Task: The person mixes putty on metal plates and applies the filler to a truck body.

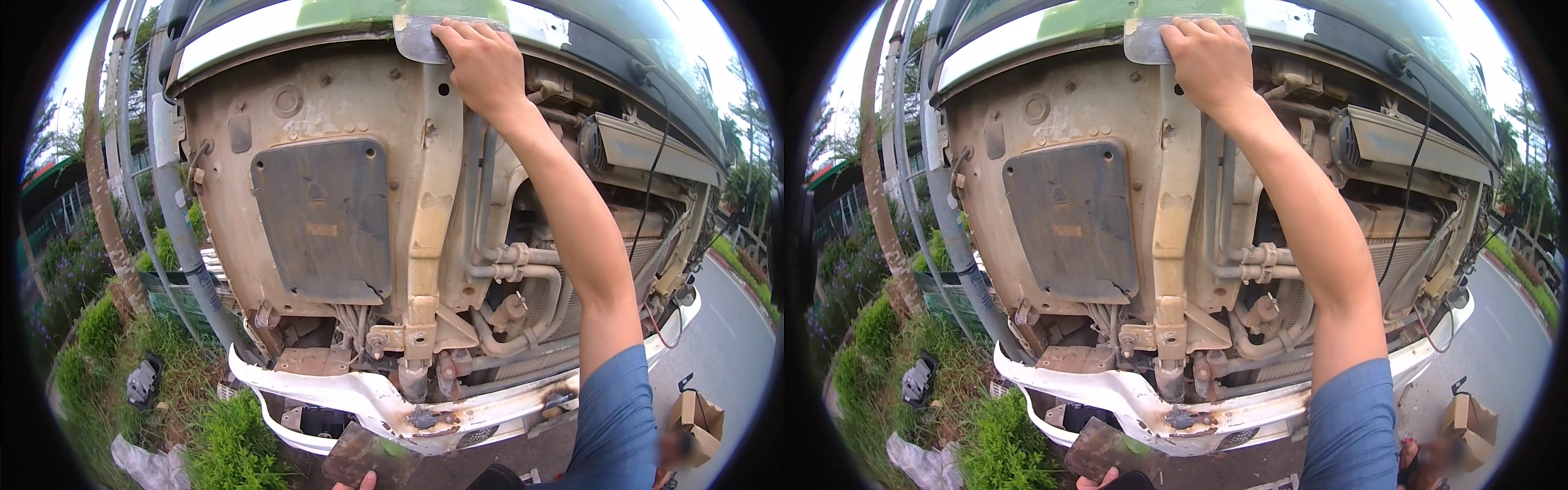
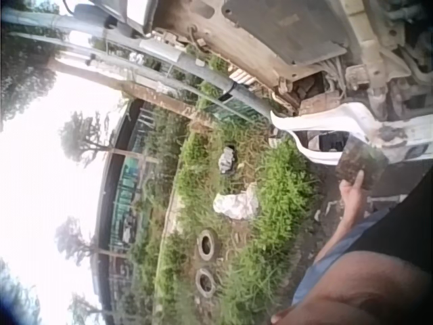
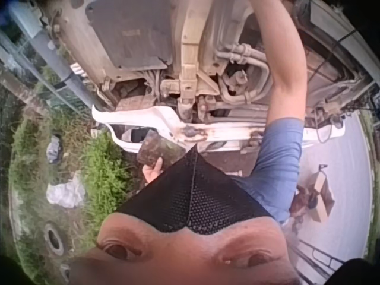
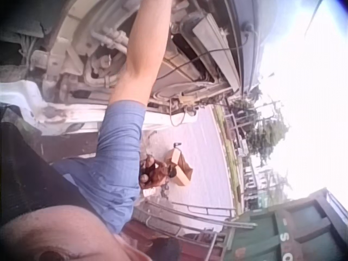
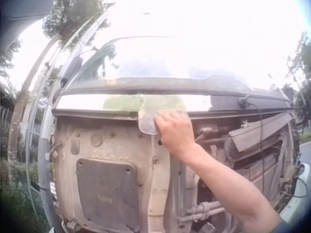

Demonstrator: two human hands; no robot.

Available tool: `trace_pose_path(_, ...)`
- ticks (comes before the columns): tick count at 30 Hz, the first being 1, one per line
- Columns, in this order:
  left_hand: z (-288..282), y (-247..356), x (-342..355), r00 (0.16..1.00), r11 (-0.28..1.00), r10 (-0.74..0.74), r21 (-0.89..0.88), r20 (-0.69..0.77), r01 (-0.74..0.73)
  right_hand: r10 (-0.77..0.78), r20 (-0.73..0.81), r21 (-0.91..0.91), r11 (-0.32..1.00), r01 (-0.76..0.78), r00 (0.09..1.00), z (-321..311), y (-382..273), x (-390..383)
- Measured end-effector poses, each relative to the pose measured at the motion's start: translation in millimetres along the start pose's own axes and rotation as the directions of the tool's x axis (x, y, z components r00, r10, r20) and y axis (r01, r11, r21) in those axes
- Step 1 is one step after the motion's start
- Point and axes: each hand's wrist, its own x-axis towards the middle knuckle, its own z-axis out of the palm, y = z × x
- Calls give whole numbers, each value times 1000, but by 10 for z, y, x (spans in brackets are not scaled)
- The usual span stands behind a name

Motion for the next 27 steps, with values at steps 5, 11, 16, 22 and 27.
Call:
trace_pose_path(5,-49,52,-67,996,996,86,-40,40,-84,19,236,40,999,-29,972,-296,-56,-45)
trace_pose_path(11,-166,86,-71,999,1000,-19,0,34,19,170,273,-65,985,-158,947,-470,362,465)
trace_pose_path(16,-162,111,-82,997,995,-24,-98,80,32,83,253,52,994,-100,964,-295,501,725)
trace_pose_path(22,-198,55,-40,996,995,-21,-99,90,30,74,267,27,996,-85,961,-200,407,734)
trace_pose_path(27,-163,47,-3,995,994,-28,-107,99,39,113,260,69,988,-135,959,-128,372,605)
